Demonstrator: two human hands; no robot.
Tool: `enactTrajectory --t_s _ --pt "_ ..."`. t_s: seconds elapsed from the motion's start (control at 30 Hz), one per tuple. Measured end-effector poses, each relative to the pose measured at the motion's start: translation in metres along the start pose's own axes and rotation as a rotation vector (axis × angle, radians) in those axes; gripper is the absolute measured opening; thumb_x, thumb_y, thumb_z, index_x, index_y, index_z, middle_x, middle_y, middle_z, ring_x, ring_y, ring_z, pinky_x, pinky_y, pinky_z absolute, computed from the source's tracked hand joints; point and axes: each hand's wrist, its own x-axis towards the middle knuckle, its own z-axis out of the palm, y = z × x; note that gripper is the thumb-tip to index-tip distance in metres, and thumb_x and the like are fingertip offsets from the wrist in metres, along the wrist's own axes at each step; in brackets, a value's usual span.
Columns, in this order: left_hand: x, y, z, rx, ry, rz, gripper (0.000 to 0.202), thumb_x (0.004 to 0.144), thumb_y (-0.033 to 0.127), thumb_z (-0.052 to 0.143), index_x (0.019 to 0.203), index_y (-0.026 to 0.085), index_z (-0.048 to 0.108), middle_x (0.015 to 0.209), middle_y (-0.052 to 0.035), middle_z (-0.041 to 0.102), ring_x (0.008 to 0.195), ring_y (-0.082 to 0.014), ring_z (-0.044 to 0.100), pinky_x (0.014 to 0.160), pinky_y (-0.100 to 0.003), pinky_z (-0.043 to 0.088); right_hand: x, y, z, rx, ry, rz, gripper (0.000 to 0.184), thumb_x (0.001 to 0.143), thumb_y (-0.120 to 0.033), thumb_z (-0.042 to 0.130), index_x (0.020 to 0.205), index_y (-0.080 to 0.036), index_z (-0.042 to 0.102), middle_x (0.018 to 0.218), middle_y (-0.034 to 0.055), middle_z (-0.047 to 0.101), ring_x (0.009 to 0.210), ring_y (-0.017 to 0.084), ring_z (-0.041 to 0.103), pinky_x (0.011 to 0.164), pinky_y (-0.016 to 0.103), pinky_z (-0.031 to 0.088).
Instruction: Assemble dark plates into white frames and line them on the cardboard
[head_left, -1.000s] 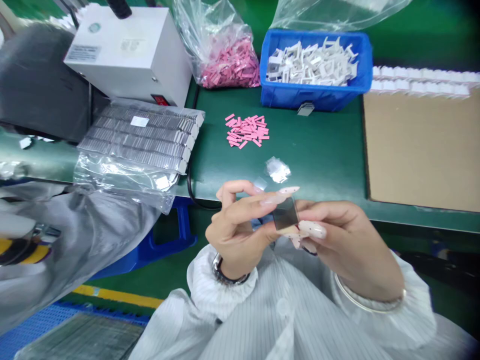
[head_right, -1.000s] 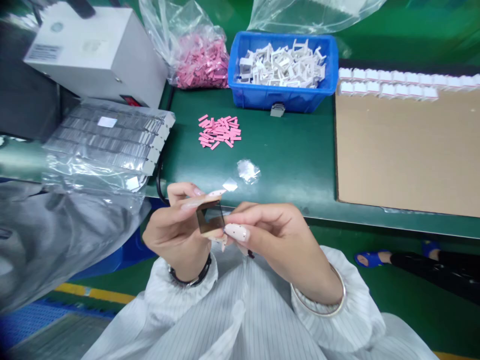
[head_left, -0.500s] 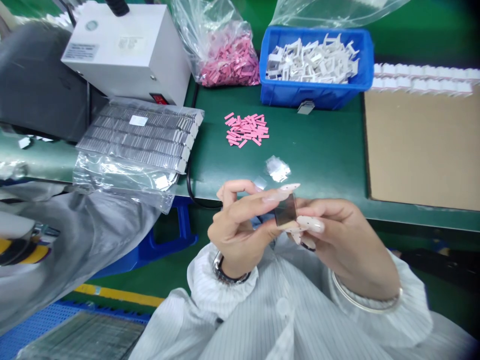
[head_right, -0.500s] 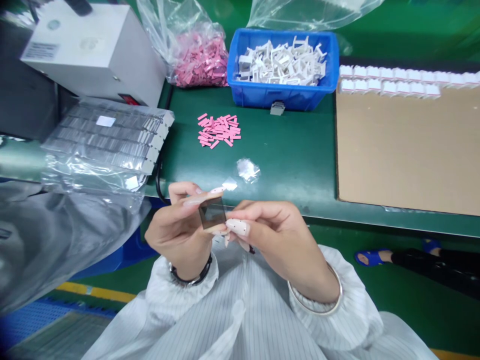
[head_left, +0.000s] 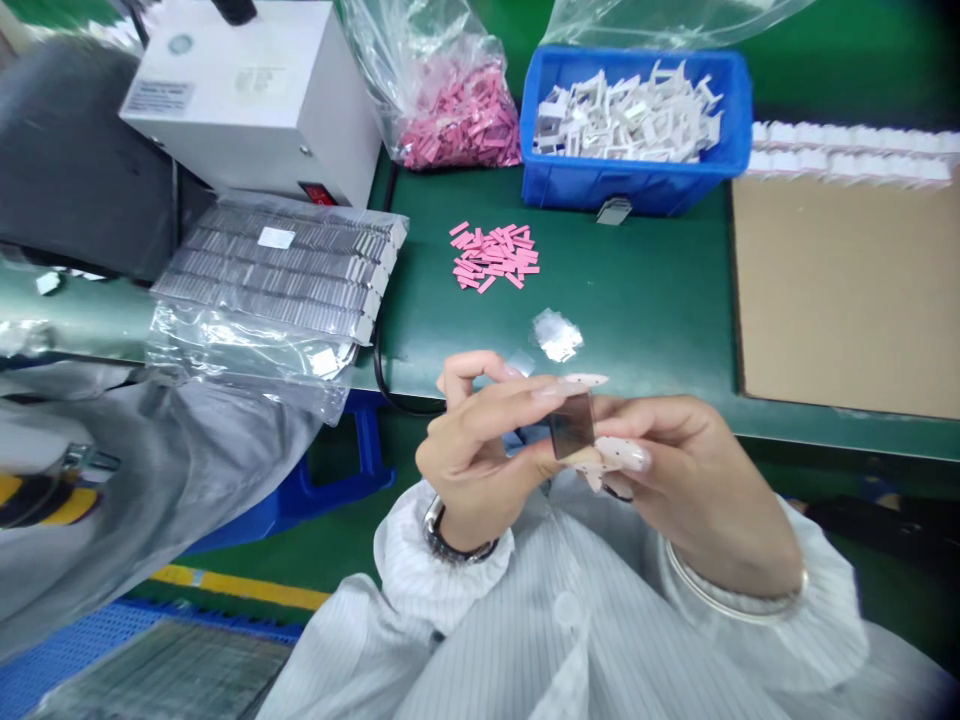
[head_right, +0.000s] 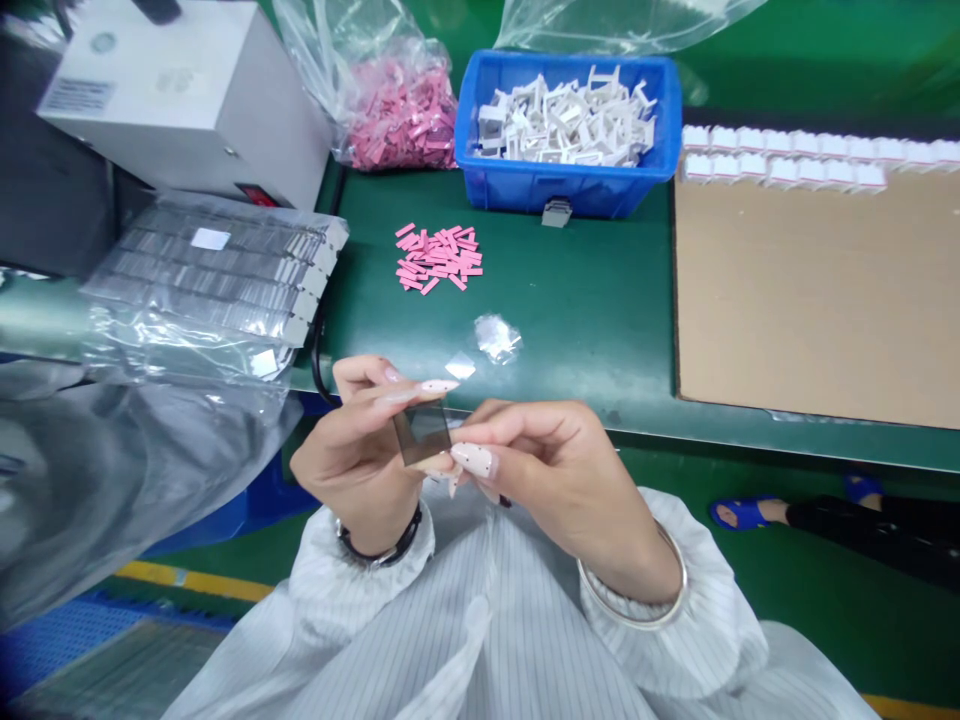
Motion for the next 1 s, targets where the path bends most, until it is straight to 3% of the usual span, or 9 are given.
enactTrajectory --t_s 0.5,1.0 --pt "-0.0007 -0.0027 -0.0001 0.013 0.013 0.035 0.034 0.075 0.031 0.074 0.107 0.028 0.067 0.083 0.0012 0.074 0.085 -0.0159 0.06 0.073 -0.034 0.043 0.0019 0.0004 0.0021 -0.008 -0.027 -0.032 0.008 0.078 -0.029 0.072 0.072 -0.027 0.076 0.061 -0.0014 0.06 0.051 0.006 0.046 0.045 0.02 0.036" --pt "0.0004 -0.001 -0.0023 0.121 -0.017 0.007 0.026 0.077 0.041 0.07 0.102 0.032 0.069 0.08 0.0033 0.075 0.08 -0.0168 0.059 0.07 -0.037 0.043 0.002 0.0007 0.0016 -0.001 -0.01 -0.01 0.007 0.078 -0.027 0.072 0.072 -0.029 0.076 0.066 -0.001 0.065 0.054 0.006 0.051 0.045 0.019 0.038"
